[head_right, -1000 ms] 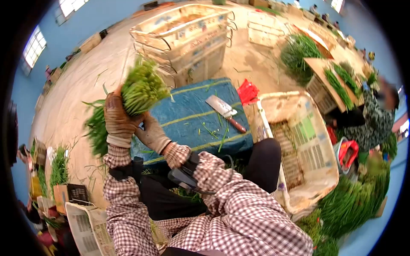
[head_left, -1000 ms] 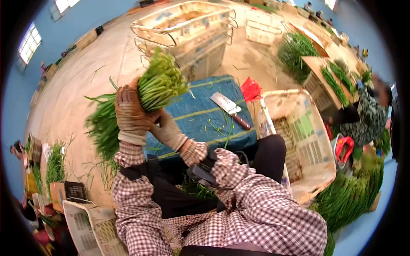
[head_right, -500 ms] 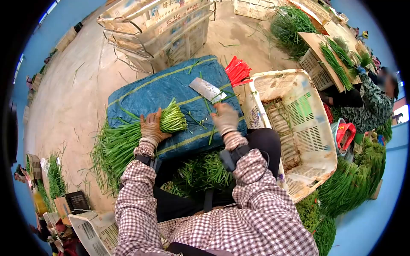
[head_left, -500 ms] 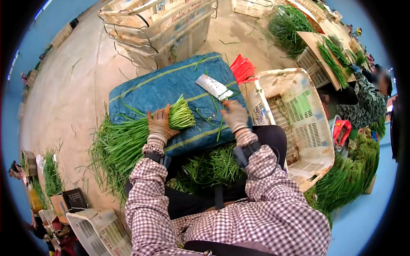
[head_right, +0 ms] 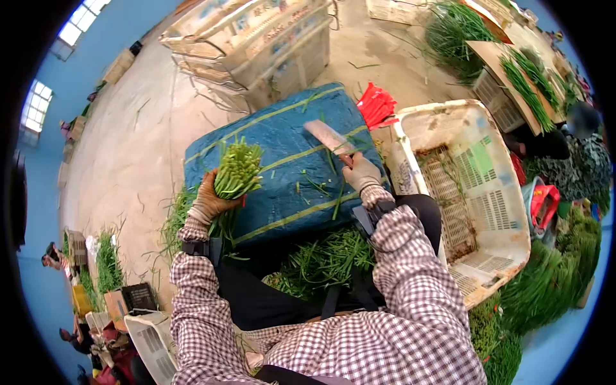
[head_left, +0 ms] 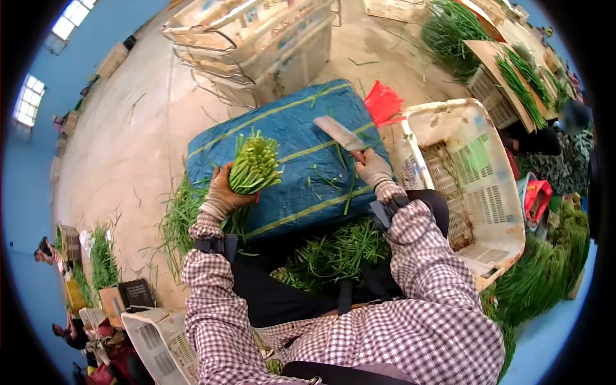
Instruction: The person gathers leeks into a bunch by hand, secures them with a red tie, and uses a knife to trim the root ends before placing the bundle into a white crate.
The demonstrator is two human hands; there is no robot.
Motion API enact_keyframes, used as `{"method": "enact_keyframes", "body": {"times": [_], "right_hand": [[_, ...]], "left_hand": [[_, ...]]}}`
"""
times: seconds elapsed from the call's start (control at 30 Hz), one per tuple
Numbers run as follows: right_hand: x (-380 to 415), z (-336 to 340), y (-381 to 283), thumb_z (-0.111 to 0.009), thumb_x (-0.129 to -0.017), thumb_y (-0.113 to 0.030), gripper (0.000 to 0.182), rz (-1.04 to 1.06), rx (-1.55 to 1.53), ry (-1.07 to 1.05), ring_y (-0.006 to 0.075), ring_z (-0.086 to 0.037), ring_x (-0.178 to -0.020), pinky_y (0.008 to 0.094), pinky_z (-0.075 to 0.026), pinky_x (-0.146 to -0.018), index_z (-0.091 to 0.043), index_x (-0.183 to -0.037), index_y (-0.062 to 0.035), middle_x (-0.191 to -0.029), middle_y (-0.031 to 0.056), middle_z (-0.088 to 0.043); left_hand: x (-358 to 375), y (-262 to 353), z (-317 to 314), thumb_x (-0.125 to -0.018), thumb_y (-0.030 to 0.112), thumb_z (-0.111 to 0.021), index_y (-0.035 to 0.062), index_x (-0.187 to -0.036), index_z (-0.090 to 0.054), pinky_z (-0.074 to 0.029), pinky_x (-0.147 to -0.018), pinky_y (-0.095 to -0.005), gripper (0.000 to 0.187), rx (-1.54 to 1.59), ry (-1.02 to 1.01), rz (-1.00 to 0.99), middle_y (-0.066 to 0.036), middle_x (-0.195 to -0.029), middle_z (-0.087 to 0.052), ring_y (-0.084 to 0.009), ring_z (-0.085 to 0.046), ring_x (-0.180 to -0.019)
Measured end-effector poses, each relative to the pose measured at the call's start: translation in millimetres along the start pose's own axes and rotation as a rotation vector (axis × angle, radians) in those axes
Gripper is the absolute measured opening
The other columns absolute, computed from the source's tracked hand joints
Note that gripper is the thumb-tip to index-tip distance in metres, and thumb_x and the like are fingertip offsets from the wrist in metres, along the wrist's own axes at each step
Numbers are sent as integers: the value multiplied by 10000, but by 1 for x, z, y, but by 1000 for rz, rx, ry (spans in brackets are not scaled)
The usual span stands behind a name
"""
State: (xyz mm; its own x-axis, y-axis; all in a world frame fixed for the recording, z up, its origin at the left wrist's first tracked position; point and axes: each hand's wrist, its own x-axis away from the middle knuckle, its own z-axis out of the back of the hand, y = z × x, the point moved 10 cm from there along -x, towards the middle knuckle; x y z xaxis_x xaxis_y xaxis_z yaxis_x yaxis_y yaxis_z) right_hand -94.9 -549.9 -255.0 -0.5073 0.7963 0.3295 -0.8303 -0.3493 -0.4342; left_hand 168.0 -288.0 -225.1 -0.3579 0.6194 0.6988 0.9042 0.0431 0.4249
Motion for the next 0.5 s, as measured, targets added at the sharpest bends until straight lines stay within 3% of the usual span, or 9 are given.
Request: {"method": "enact_keyframes", "body": {"times": [0.03,0.07,0.1,0.17,0.27,0.33,0.4,0.47,0.5], "right_hand": [[-1,-8,-1,-590,-813,-292,331,63,-178,63,292,-628,-763,423,-469,-690,-519,-1027,-50,-782,162,-610],[11,-12,-13,-590,-813,-292,331,86,-184,60,292,-628,-763,423,-469,-690,-519,-1027,-50,-782,162,-610],[27,2,-35,-601,-820,-276,306,237,-419,173,266,-613,-727,391,-465,-664,-527,-1012,-50,-772,141,-602],[75,48,-86,-610,-850,-239,258,477,-743,332,201,-551,-618,312,-445,-588,-535,-1004,-45,-724,85,-569],[123,91,-144,-608,-863,-253,270,643,-946,412,189,-542,-590,319,-443,-566,-533,-1020,-47,-710,62,-565],[147,99,-169,-615,-856,-266,271,687,-923,442,240,-582,-599,348,-458,-558,-540,-1024,-68,-732,88,-597],[172,67,-211,-614,-845,-275,270,869,-276,304,308,-619,-672,382,-472,-573,-548,-1029,-88,-794,134,-626],[179,73,-210,-602,-842,-269,261,905,-305,268,352,-616,-725,408,-482,-586,-550,-1033,-99,-811,159,-630],[175,86,-206,-605,-838,-265,260,854,-385,234,352,-615,-704,402,-486,-579,-552,-1030,-97,-779,157,-627]], "left_hand": [[16,0,-8,-849,405,-503,106,-1232,-503,-246,-1063,-506,486,60,-98,86,-90,-1283,-511,-289,-457,-1184],[35,-1,-20,-860,393,-497,105,-1226,-512,-308,-1032,-511,466,119,-201,171,-93,-1279,-515,-297,-460,-1178],[53,5,-26,-860,388,-498,101,-1249,-493,-382,-983,-506,483,92,-263,137,-104,-1288,-505,-318,-464,-1174],[58,16,-17,-854,381,-510,99,-1259,-485,-373,-992,-512,494,154,-354,120,-112,-1295,-497,-327,-463,-1175],[87,7,-32,-834,365,-549,99,-1271,-474,-365,-1001,-530,517,244,-409,205,-119,-1312,-481,-335,-466,-1174],[96,-5,-37,-833,340,-558,106,-1269,-476,-375,-988,-540,501,176,-374,237,-115,-1308,-485,-328,-467,-1175],[98,-7,-40,-832,331,-559,106,-1260,-483,-387,-982,-530,490,166,-407,200,-116,-1291,-496,-322,-472,-1171],[89,-5,-22,-826,333,-568,104,-1261,-479,-390,-991,-508,499,95,-324,88,-113,-1280,-505,-316,-474,-1171],[73,0,-11,-803,459,-623,118,-1302,-443,-369,-979,-587,630,146,-441,67,-137,-1305,-471,-353,-455,-1179]]}}
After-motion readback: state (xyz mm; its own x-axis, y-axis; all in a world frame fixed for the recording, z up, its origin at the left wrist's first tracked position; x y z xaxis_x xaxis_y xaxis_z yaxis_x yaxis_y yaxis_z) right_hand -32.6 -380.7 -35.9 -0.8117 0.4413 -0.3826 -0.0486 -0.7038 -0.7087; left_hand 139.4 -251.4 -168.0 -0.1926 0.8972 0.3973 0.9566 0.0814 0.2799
